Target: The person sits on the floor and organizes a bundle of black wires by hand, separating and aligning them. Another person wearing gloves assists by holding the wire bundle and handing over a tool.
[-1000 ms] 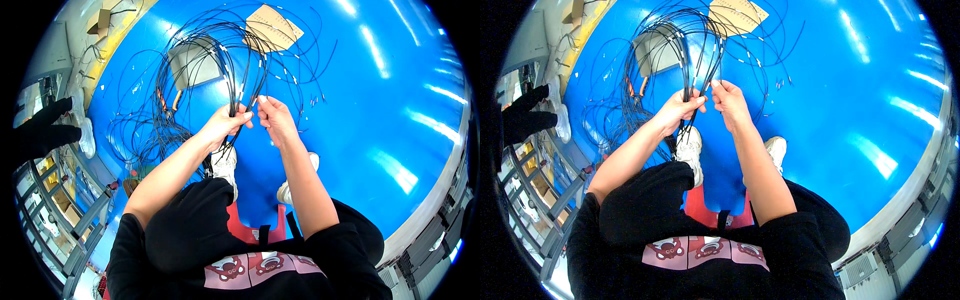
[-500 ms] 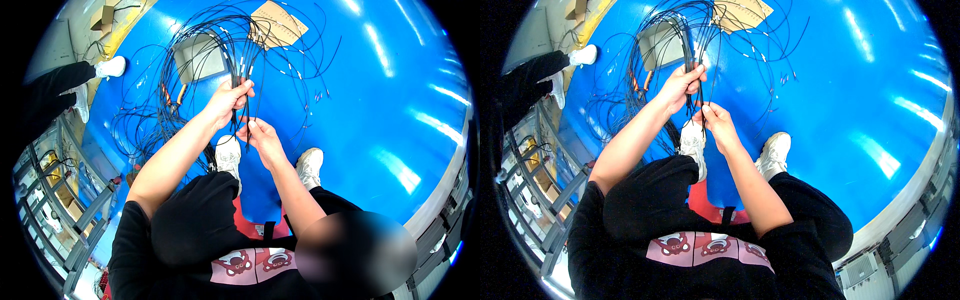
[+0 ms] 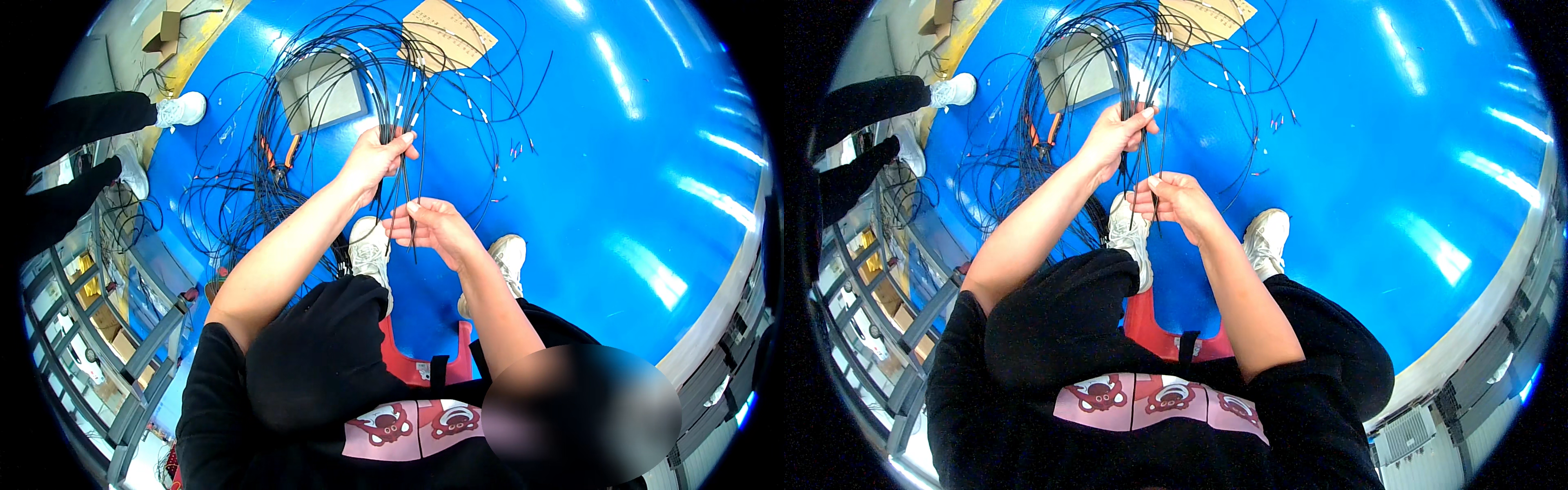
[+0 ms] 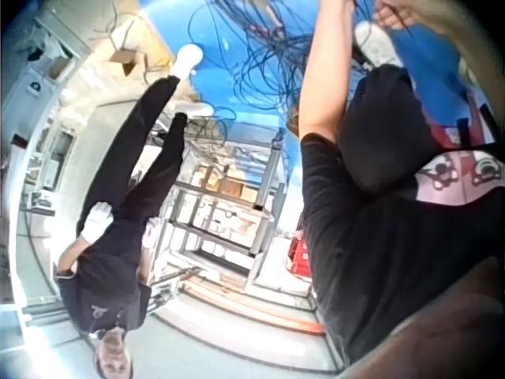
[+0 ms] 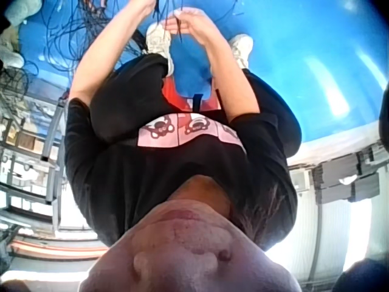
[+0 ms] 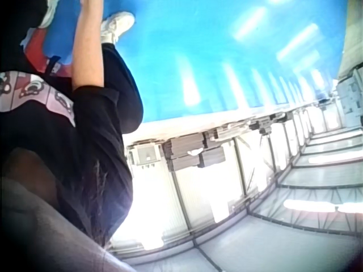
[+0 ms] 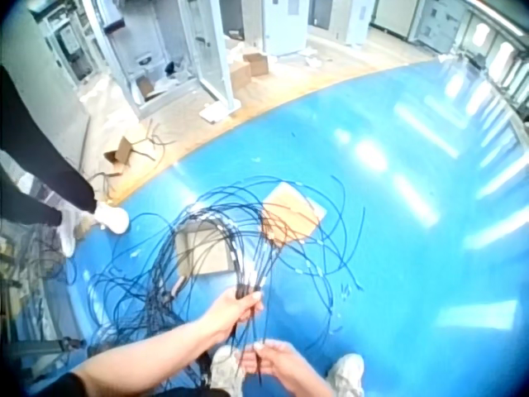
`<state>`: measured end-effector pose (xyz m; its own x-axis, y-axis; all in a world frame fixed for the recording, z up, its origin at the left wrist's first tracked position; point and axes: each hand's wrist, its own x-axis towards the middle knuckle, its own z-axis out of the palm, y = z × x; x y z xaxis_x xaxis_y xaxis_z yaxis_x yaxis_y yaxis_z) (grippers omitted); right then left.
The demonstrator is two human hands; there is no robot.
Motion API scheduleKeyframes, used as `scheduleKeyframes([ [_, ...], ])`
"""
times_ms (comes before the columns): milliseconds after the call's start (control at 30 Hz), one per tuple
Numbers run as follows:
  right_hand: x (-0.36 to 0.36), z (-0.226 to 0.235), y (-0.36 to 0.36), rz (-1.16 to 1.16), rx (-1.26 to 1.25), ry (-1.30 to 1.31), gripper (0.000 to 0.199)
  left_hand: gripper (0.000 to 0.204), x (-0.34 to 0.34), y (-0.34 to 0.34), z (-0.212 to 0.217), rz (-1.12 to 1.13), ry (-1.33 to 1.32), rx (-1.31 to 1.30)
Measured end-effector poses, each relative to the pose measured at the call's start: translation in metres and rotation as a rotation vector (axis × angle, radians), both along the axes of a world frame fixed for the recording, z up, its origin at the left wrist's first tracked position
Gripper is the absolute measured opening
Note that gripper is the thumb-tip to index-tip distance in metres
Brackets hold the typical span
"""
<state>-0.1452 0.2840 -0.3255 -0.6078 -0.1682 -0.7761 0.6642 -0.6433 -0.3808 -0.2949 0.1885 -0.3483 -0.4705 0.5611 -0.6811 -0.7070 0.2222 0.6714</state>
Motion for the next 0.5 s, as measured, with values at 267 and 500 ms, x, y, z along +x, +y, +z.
scheduleKeyframes([
  [267, 0.014, -0.001, 0.004, 0.128, 0.179, 0.012, 0.033, 0.017, -0.001, 0.005, 0.000, 0.009, 0.010, 0.058],
  [500, -0.002, 0.004, -0.004, -0.049, 0.034, 0.109, 0.029, 0.017, 0.005, 0.015, 0.002, 0.101, 0.007, 0.061],
])
